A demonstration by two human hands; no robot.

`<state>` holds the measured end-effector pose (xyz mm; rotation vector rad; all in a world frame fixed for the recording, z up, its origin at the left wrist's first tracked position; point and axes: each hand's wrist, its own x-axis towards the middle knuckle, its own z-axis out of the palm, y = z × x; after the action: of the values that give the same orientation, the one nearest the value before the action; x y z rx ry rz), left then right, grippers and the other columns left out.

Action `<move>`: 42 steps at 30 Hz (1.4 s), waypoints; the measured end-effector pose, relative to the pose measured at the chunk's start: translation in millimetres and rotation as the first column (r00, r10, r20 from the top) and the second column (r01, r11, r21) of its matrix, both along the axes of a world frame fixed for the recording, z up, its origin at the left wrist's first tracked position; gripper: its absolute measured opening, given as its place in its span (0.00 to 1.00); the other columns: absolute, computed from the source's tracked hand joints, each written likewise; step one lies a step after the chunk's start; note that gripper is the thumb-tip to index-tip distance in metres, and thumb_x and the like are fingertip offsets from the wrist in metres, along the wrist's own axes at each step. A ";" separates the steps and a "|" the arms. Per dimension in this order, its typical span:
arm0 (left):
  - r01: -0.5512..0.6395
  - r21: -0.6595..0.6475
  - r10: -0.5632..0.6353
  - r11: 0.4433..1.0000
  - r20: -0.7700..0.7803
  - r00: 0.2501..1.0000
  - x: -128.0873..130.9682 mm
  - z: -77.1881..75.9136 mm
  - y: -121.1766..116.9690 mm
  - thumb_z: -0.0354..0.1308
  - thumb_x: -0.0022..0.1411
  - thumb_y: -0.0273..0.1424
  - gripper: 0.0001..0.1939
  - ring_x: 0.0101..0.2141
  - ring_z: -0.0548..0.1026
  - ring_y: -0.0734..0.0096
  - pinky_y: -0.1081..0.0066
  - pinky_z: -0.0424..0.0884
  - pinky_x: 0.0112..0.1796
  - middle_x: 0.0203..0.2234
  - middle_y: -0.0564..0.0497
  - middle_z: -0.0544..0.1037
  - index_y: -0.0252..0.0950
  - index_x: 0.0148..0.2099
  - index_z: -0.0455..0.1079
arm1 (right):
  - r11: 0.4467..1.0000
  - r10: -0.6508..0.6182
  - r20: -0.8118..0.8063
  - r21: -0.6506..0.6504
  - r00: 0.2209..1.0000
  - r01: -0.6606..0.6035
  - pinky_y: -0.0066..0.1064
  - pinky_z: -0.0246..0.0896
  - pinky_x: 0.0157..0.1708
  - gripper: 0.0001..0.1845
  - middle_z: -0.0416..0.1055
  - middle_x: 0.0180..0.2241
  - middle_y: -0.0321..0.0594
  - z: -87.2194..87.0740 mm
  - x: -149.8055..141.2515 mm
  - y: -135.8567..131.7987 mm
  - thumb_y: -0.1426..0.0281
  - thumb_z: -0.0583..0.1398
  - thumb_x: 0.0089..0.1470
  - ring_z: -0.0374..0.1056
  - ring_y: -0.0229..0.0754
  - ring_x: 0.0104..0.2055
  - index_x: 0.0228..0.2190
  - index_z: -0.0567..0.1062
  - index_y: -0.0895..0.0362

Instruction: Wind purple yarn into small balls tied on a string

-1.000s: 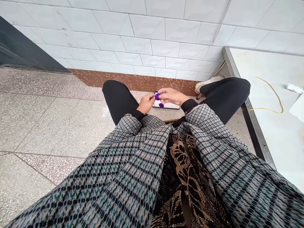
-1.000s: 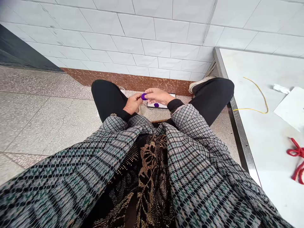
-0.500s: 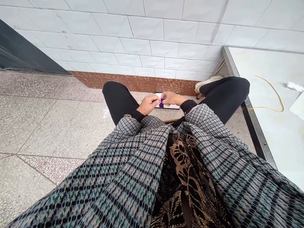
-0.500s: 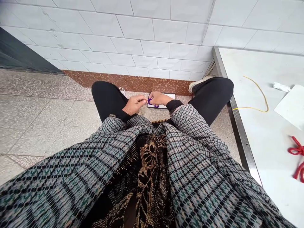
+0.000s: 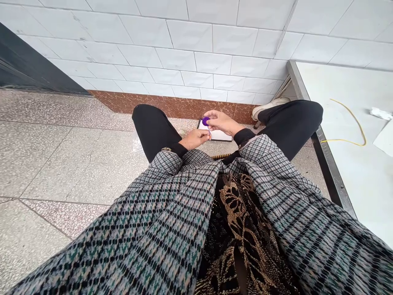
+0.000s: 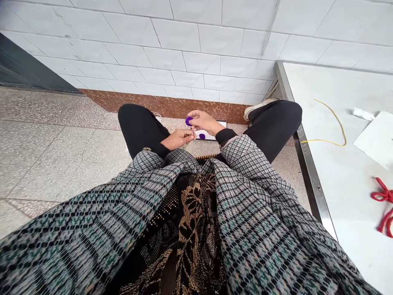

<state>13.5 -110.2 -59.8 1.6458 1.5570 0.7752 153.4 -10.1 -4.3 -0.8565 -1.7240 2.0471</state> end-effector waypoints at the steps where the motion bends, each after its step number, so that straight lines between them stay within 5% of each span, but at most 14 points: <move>1: 0.014 0.034 -0.014 0.999 -0.016 1.000 0.6 2.4 -0.8 0.53 0.61 0.33 0.11 0.22 0.63 0.73 0.71 0.60 0.28 0.18 0.56 0.65 0.34 0.31 0.73 | 0.998 -0.006 0.061 0.068 0.998 0.002 0.19 0.64 0.22 0.12 0.68 0.24 0.29 -3.0 -1.4 1.0 0.88 0.59 0.56 0.63 0.27 0.20 0.35 0.69 0.61; 5: -0.103 0.269 0.134 0.958 -0.100 0.986 -3.6 8.5 -1.4 0.53 0.60 0.32 0.10 0.28 0.67 0.71 0.70 0.63 0.34 0.24 0.52 0.71 0.34 0.30 0.71 | 0.964 0.042 0.327 0.234 0.944 -0.124 0.19 0.61 0.18 0.13 0.66 0.19 0.29 -12.1 -2.9 3.7 0.90 0.62 0.51 0.61 0.29 0.18 0.29 0.70 0.61; 10: -0.243 0.413 0.292 0.878 -0.061 0.954 -12.0 3.9 0.8 0.54 0.60 0.31 0.07 0.31 0.68 0.69 0.69 0.64 0.36 0.27 0.51 0.71 0.35 0.31 0.69 | 0.953 0.239 0.326 0.104 0.915 -0.286 0.19 0.62 0.18 0.10 0.69 0.18 0.31 -9.5 2.8 0.7 0.87 0.63 0.52 0.63 0.29 0.18 0.28 0.75 0.62; 15: -0.391 0.270 0.377 0.880 0.104 0.920 -16.3 -13.6 6.5 0.52 0.61 0.34 0.08 0.24 0.66 0.72 0.72 0.62 0.30 0.20 0.55 0.68 0.36 0.33 0.69 | 0.973 0.207 0.137 -0.133 0.969 -0.189 0.20 0.69 0.25 0.07 0.73 0.21 0.34 4.3 5.8 -4.8 0.84 0.66 0.52 0.68 0.30 0.20 0.30 0.75 0.63; 19: -0.300 0.133 0.281 0.945 0.146 0.948 -11.6 -19.0 7.1 0.55 0.61 0.36 0.10 0.20 0.64 0.74 0.72 0.61 0.26 0.16 0.56 0.66 0.36 0.33 0.71 | 0.977 0.086 0.017 -0.197 0.996 -0.081 0.21 0.72 0.30 0.07 0.73 0.21 0.35 8.6 4.0 -5.8 0.84 0.62 0.56 0.69 0.30 0.22 0.31 0.72 0.63; 24: -0.004 0.026 0.002 1.000 0.081 0.997 0.0 -6.1 0.4 0.55 0.60 0.35 0.11 0.20 0.65 0.74 0.72 0.62 0.25 0.17 0.55 0.68 0.34 0.31 0.73 | 1.000 -0.026 0.136 0.012 0.990 0.025 0.19 0.66 0.23 0.12 0.67 0.17 0.31 1.9 -0.5 -2.7 0.86 0.60 0.57 0.64 0.29 0.19 0.27 0.68 0.61; 27: -0.062 0.159 0.066 0.985 -0.018 0.998 0.1 1.8 -2.1 0.54 0.59 0.34 0.11 0.22 0.64 0.74 0.72 0.61 0.27 0.19 0.54 0.68 0.34 0.31 0.73 | 0.966 -0.076 0.312 0.258 0.947 -0.007 0.19 0.59 0.17 0.15 0.64 0.14 0.30 -4.0 -1.8 -0.5 0.88 0.63 0.51 0.61 0.30 0.17 0.25 0.67 0.59; 29: -0.159 0.290 0.182 0.944 -0.053 0.982 -2.9 4.2 -2.1 0.54 0.59 0.33 0.09 0.26 0.65 0.73 0.71 0.62 0.31 0.22 0.53 0.70 0.34 0.29 0.71 | 0.943 -0.019 0.399 0.312 0.917 -0.117 0.20 0.58 0.16 0.15 0.65 0.14 0.31 -7.3 -1.4 0.0 0.88 0.64 0.48 0.61 0.31 0.16 0.23 0.68 0.59; 34: -0.289 0.364 0.310 0.886 -0.001 0.951 -10.1 -2.0 1.2 0.55 0.58 0.32 0.07 0.29 0.66 0.71 0.70 0.64 0.34 0.26 0.52 0.71 0.36 0.30 0.68 | 0.961 0.222 0.326 0.085 0.919 -0.263 0.20 0.61 0.18 0.12 0.67 0.15 0.32 -6.8 1.8 -2.9 0.86 0.65 0.49 0.63 0.31 0.17 0.22 0.72 0.59; 42: -0.394 0.210 0.333 0.895 0.274 0.902 -12.6 -24.1 10.5 0.54 0.61 0.36 0.09 0.23 0.66 0.74 0.73 0.64 0.28 0.20 0.55 0.67 0.37 0.32 0.67 | 0.968 0.132 0.115 -0.231 0.985 -0.103 0.19 0.67 0.24 0.10 0.71 0.20 0.33 4.8 3.2 -6.0 0.84 0.61 0.55 0.67 0.30 0.21 0.28 0.70 0.60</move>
<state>0.9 -99.7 -83.9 1.3859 1.6696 1.3755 156.6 -16.0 0.5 -0.9973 -1.6666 2.3473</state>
